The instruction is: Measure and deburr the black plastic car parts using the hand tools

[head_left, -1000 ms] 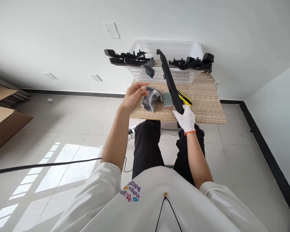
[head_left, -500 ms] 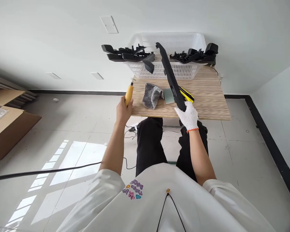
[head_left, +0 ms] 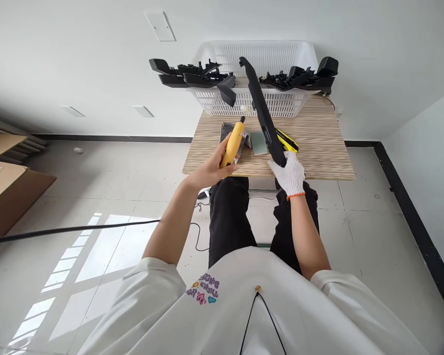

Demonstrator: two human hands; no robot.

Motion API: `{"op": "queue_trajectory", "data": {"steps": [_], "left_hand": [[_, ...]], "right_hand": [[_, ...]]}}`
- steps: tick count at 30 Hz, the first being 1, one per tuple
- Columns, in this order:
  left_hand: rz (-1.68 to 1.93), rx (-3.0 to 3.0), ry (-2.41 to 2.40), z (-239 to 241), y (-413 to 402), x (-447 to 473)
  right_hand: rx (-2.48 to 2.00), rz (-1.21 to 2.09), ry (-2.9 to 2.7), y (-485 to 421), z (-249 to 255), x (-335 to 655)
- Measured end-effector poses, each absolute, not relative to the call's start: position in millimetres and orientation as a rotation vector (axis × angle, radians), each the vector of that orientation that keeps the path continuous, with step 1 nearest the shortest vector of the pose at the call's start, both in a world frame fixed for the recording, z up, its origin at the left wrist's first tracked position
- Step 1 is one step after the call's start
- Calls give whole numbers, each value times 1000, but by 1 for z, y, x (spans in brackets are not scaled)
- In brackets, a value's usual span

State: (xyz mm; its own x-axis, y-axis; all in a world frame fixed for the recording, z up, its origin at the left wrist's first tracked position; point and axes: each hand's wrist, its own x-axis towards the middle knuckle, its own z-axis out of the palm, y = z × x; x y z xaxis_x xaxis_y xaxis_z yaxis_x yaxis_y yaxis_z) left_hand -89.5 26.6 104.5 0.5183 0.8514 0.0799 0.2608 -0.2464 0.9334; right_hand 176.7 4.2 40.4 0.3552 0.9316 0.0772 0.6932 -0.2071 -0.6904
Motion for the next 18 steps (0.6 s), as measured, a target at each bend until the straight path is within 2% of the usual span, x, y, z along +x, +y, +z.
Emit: {"op": "queue_trajectory", "data": {"steps": [6, 18], "left_hand": [[697, 2059, 1362, 104, 48, -84], [442, 2228, 1424, 94, 79, -87]], "right_hand": [[-1968, 470, -1414, 4, 40, 177], [-1928, 505, -1434, 3, 41, 180]]}}
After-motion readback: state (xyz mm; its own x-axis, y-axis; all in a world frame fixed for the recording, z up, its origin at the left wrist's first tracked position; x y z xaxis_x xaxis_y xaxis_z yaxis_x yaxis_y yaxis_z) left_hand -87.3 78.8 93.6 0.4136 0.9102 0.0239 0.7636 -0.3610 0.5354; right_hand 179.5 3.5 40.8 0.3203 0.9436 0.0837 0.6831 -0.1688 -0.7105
